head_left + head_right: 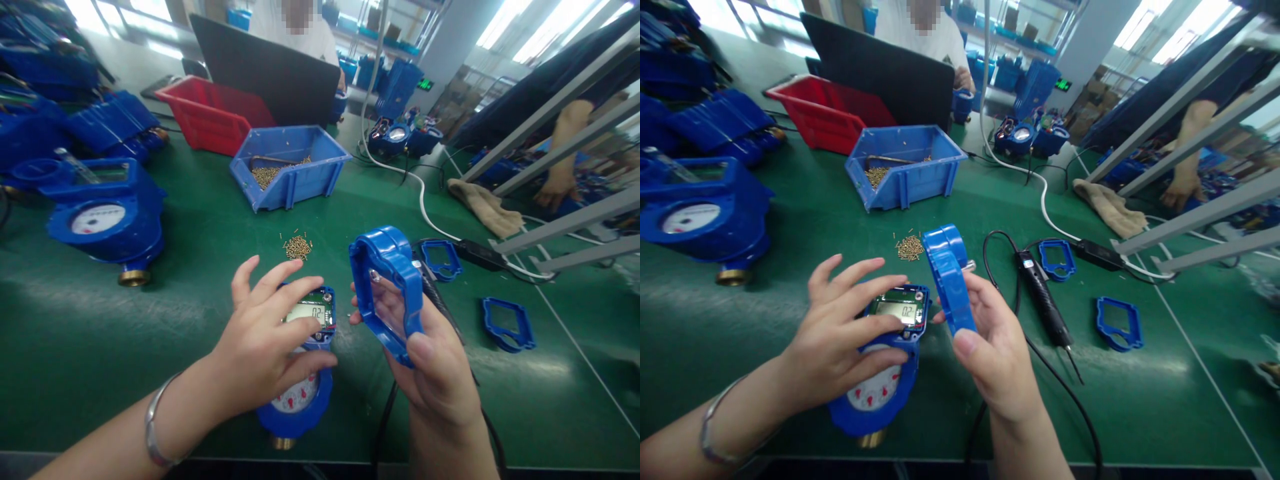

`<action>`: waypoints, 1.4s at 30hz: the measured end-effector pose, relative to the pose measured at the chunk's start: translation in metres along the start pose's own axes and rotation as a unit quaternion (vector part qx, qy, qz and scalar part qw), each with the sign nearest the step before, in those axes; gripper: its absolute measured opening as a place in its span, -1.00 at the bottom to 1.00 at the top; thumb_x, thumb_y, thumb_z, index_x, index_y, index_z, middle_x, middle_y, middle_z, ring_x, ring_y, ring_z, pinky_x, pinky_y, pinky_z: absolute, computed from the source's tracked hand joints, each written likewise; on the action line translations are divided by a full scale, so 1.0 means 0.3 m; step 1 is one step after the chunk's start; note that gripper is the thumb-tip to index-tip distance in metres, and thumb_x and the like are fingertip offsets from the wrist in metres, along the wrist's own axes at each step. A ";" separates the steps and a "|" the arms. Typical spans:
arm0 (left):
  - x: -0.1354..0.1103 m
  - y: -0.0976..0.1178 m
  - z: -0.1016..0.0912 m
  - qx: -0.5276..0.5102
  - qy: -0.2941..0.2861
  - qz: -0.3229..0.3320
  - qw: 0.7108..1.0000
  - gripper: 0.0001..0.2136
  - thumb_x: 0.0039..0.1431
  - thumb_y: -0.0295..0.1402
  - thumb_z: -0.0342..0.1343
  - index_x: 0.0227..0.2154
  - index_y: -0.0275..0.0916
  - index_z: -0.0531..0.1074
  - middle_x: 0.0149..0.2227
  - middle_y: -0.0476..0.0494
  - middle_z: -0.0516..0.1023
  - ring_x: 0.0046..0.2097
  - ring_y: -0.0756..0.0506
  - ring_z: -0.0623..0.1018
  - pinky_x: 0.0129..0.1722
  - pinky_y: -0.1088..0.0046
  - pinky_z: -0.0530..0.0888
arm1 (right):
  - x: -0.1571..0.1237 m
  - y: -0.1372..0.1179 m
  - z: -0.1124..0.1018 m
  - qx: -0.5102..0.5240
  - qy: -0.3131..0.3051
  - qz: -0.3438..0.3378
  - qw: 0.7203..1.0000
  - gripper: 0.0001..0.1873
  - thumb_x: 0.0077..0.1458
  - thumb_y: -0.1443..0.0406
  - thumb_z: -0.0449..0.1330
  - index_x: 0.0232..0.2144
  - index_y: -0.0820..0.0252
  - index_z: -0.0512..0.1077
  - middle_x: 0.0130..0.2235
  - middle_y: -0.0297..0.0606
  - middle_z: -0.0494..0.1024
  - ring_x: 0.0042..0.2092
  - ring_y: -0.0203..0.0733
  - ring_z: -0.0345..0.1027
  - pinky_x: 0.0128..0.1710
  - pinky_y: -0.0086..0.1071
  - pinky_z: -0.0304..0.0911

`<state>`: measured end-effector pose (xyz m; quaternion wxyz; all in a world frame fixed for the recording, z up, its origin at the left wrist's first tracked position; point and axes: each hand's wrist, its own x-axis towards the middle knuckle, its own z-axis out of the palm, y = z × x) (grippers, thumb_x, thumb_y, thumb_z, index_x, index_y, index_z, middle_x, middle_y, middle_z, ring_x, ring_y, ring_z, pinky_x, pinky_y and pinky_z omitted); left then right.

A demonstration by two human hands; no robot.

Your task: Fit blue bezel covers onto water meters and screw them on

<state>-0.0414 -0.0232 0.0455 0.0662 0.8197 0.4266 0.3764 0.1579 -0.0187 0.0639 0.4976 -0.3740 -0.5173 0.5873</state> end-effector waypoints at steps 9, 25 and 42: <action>-0.121 -0.156 0.059 -0.445 0.074 -0.392 0.802 -0.11 -0.29 -0.09 0.33 0.12 -0.24 0.05 0.17 -0.41 0.16 0.21 -0.37 0.15 0.15 -0.02 0.13 | 0.052 -0.012 0.012 -0.112 -0.004 -0.020 0.994 -0.50 -0.09 0.17 0.28 -0.05 0.03 0.34 -0.04 -0.24 0.40 -0.07 -0.11 0.32 -0.05 -0.20 0.27; -0.127 -0.161 0.080 -0.655 -0.096 -0.340 0.668 -0.21 -0.32 -0.36 0.38 0.04 -0.19 0.12 0.03 -0.32 0.36 0.07 -0.33 0.37 0.07 0.00 0.26 | 0.103 -0.014 0.072 -0.489 -0.225 -0.079 0.839 -0.36 -0.11 0.43 0.19 0.05 0.08 0.15 0.07 -0.17 0.19 0.10 -0.08 0.09 0.08 -0.18 0.13; -0.127 -0.161 0.074 -0.656 -0.101 -0.338 0.667 -0.20 -0.35 -0.26 0.40 0.01 -0.18 0.13 0.01 -0.30 0.37 0.07 -0.31 0.37 0.03 0.07 0.31 | 0.107 0.003 0.078 -0.505 -0.231 -0.048 0.830 -0.33 -0.14 0.44 0.26 0.04 0.05 0.16 0.08 -0.17 0.18 0.11 -0.04 0.07 0.09 -0.13 0.12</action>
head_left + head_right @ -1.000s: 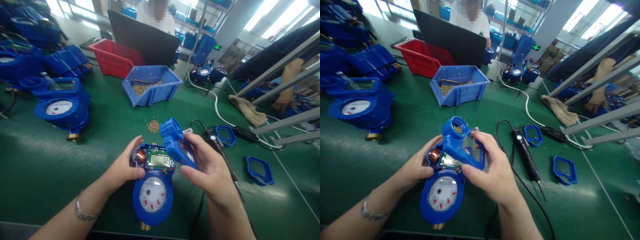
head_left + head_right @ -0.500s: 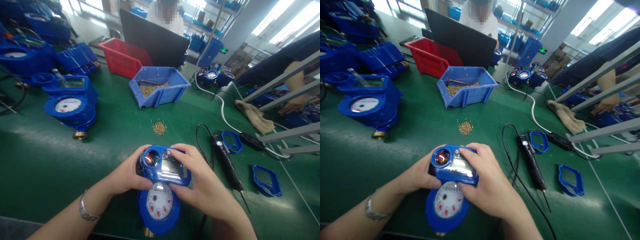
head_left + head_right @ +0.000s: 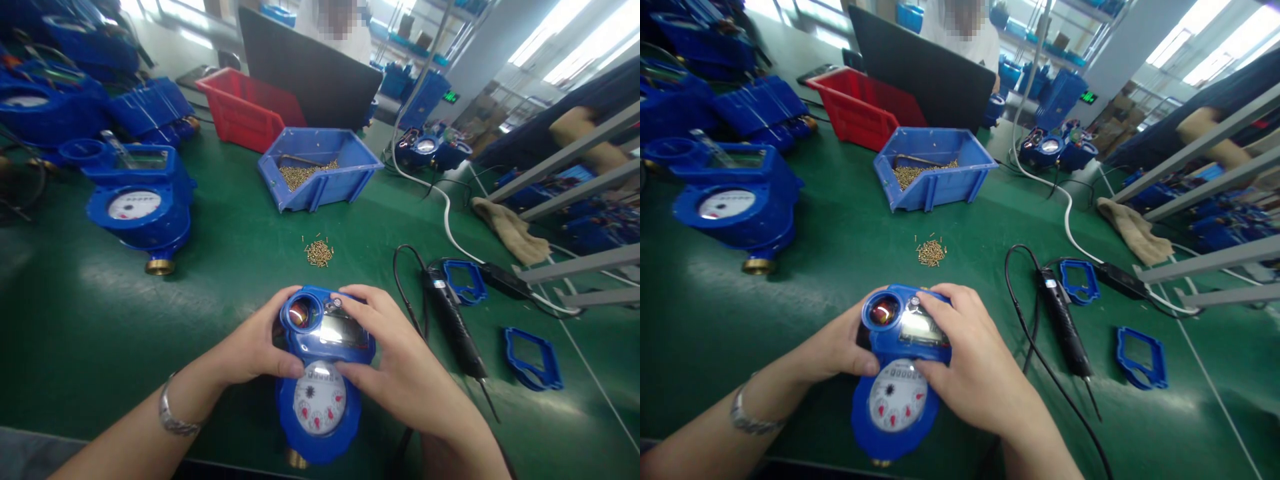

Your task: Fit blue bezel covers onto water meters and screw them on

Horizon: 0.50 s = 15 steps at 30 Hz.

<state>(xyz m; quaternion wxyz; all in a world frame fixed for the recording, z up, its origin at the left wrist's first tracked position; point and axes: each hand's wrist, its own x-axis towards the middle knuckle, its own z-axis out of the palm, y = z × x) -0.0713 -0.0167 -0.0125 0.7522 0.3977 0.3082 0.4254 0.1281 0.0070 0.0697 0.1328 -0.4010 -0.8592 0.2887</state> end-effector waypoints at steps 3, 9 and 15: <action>-0.003 -0.003 0.001 -0.011 0.003 -0.008 1.000 -0.17 -0.37 -0.28 0.41 0.02 -0.18 0.10 0.01 -0.30 0.36 0.07 -0.30 0.37 0.03 0.10 0.31 | 0.005 -0.005 0.003 -0.009 -0.005 0.005 1.000 -0.32 -0.17 0.47 0.27 0.03 0.05 0.18 0.07 -0.20 0.20 0.10 -0.07 0.08 0.09 -0.16 0.11; -0.003 -0.007 0.007 -0.011 0.017 -0.013 1.000 -0.11 -0.41 -0.18 0.41 0.02 -0.19 0.05 0.04 -0.33 0.32 0.07 -0.32 0.35 0.02 0.14 0.31 | 0.006 -0.010 0.008 -0.009 -0.008 0.017 1.000 -0.35 -0.17 0.48 0.24 0.01 0.09 0.22 0.07 -0.18 0.19 0.09 -0.08 0.08 0.09 -0.17 0.12; 0.005 -0.004 0.066 0.028 0.148 -0.013 0.989 -0.32 -0.27 -0.18 0.31 -0.06 -0.24 0.15 -0.10 -0.25 0.40 -0.04 -0.29 0.40 -0.01 0.10 0.28 | -0.009 0.011 0.010 0.017 -0.004 0.014 1.000 -0.36 -0.12 0.45 0.22 0.06 0.12 0.23 0.08 -0.11 0.19 0.12 -0.02 0.06 0.11 -0.10 0.09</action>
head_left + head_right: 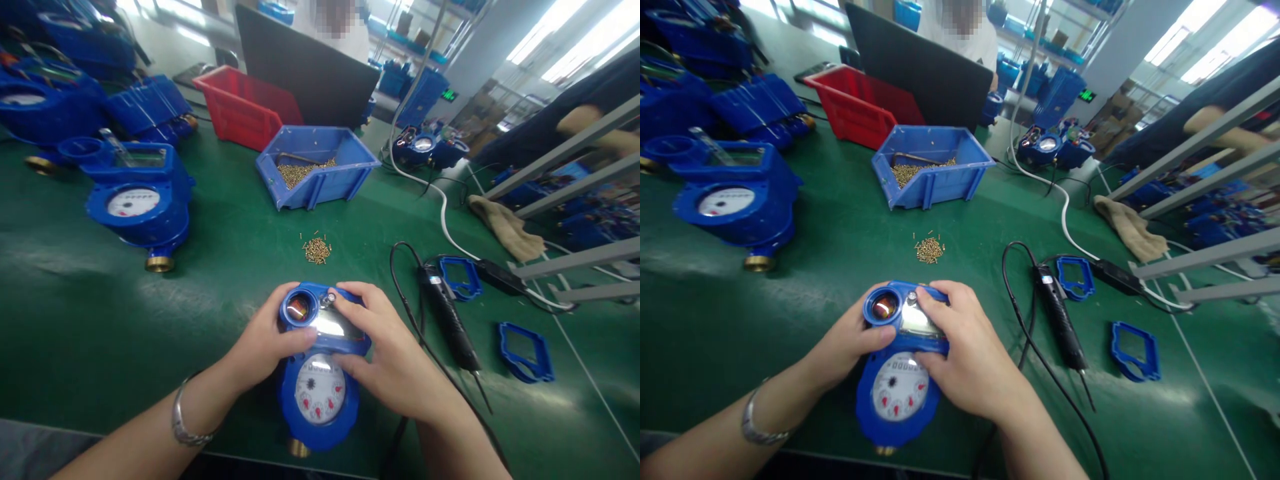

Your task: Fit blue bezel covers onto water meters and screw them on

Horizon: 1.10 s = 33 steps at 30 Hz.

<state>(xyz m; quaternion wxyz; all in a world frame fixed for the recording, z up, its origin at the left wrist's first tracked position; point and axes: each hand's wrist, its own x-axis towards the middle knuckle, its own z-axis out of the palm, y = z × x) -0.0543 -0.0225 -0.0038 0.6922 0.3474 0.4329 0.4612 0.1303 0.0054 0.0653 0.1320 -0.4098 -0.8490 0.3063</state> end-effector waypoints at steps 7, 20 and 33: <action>-0.008 0.004 0.027 -0.039 0.035 -0.020 0.998 -0.40 -0.23 -0.29 0.27 -0.07 -0.26 0.19 -0.11 -0.22 0.42 -0.06 -0.27 0.41 -0.03 0.16 0.30 | 0.036 0.042 0.066 0.293 0.151 0.123 0.936 -0.56 0.14 0.08 0.02 0.01 0.13 0.30 -0.02 -0.15 0.38 0.01 -0.12 0.27 0.03 -0.19 0.19; -0.017 -0.023 0.022 -0.061 0.034 -0.016 0.997 -0.46 -0.15 -0.33 0.26 -0.05 -0.24 0.26 -0.10 -0.19 0.43 -0.03 -0.22 0.41 0.03 0.21 0.27 | 0.093 -0.010 0.087 0.575 0.108 0.448 0.676 -0.60 0.12 0.09 0.07 -0.30 0.35 0.44 -0.41 -0.14 0.56 -0.42 -0.22 0.43 -0.37 -0.38 0.35; -0.011 -0.031 0.019 -0.092 0.028 -0.021 0.995 -0.44 -0.19 -0.38 0.27 -0.05 -0.23 0.25 -0.14 -0.14 0.44 -0.06 -0.19 0.42 0.02 0.23 0.27 | 0.092 0.024 0.124 0.548 0.129 0.422 0.711 -0.60 0.07 0.07 0.11 -0.30 0.35 0.45 -0.39 -0.13 0.56 -0.38 -0.18 0.44 -0.36 -0.38 0.33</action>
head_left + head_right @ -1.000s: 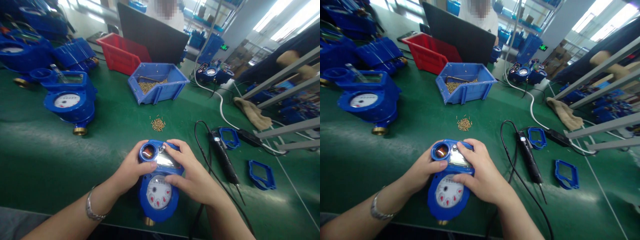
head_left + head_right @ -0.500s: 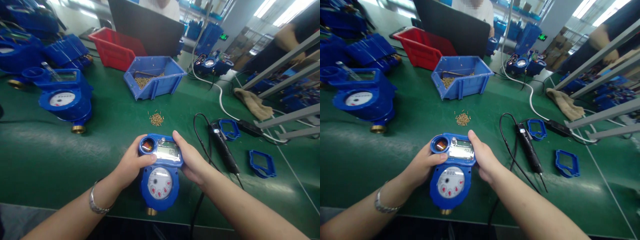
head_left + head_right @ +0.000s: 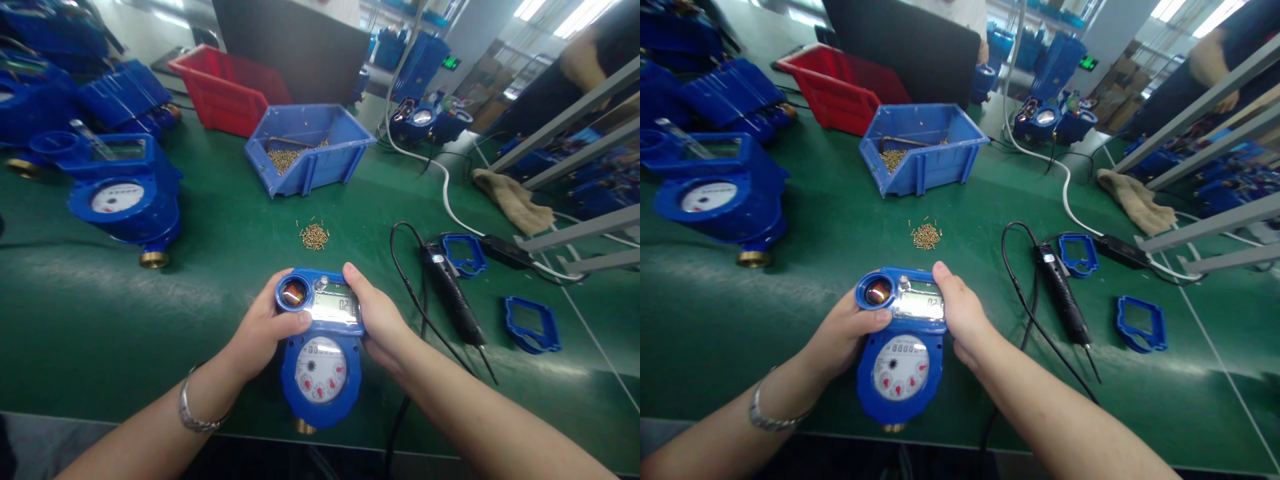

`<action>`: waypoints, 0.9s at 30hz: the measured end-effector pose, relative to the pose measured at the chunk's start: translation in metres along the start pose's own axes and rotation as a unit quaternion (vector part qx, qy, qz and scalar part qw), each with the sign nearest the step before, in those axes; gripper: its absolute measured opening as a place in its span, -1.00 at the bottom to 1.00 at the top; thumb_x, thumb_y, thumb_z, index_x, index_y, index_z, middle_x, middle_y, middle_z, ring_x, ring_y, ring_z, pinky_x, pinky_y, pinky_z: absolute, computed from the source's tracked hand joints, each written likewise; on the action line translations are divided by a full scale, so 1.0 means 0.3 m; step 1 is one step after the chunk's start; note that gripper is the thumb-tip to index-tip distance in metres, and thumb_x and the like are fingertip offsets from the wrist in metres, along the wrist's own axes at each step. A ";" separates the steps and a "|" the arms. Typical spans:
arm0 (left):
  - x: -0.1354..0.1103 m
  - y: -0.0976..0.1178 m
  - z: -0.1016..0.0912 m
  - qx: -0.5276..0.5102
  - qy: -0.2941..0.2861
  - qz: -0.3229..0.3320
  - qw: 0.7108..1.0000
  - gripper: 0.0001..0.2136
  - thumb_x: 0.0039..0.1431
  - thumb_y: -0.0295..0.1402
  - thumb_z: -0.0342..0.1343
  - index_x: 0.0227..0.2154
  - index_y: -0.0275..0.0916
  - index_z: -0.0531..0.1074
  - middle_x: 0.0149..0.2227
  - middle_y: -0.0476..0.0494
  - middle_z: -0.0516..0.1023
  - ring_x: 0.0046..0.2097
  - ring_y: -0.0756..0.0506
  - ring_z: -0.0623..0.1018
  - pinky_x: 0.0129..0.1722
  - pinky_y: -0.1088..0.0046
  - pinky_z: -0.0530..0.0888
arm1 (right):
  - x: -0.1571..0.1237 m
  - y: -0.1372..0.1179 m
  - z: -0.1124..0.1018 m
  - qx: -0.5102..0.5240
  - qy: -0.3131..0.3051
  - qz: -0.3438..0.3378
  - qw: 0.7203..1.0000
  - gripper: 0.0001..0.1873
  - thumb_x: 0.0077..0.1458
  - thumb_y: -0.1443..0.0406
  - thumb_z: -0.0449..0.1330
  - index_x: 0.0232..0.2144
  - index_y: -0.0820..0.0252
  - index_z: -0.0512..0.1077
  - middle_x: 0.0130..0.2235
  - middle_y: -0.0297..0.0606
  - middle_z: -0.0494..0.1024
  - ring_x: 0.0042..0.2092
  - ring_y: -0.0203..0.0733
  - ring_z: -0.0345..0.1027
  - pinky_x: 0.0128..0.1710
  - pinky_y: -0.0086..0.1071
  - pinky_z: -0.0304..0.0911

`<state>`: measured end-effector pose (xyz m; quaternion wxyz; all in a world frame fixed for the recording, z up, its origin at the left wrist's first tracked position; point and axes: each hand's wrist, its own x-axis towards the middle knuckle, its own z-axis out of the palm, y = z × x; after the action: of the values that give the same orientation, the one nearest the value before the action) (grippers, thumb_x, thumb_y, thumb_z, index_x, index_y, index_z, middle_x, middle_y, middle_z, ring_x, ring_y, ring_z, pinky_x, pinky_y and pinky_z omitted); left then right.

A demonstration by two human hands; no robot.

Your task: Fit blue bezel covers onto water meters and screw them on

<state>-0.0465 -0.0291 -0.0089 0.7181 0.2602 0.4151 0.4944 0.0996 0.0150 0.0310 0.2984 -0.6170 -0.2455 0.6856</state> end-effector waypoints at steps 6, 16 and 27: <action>0.004 0.044 -0.002 0.033 -0.032 0.024 0.999 -0.43 -0.20 -0.37 0.28 -0.06 -0.26 0.24 -0.14 -0.20 0.44 -0.09 -0.22 0.44 -0.01 0.18 0.32 | -0.035 -0.034 -0.011 -0.005 -0.101 0.012 0.995 -0.58 0.14 0.09 0.03 -0.23 0.38 0.41 -0.31 -0.05 0.54 -0.30 -0.16 0.44 -0.28 -0.34 0.34; -0.081 0.139 0.013 0.539 -0.170 0.498 0.658 -0.17 -0.09 -0.52 0.15 0.23 -0.17 -0.15 0.08 -0.35 0.18 0.11 -0.29 0.24 0.06 0.07 0.28 | -0.196 -0.078 -0.212 -0.361 -0.203 -0.352 0.840 -0.20 -0.25 0.43 0.33 0.02 0.07 0.06 0.00 -0.19 0.27 0.02 -0.11 0.25 -0.03 -0.34 0.24; -0.094 0.008 -0.055 0.325 0.062 0.126 0.935 -0.39 -0.04 -0.35 0.15 0.11 -0.32 0.12 0.19 -0.41 0.10 0.16 -0.30 0.23 0.09 0.10 0.24 | -0.143 0.188 -0.247 -0.374 -0.075 -0.572 0.726 -0.25 -0.11 0.50 0.17 0.09 0.05 -0.05 0.11 -0.08 0.09 0.17 -0.04 0.02 0.13 -0.09 0.10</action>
<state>-0.0665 -0.0549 -0.0061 0.4991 0.4986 0.5607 0.4335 0.1697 -0.0574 0.0124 0.3592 -0.3679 -0.8100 0.2820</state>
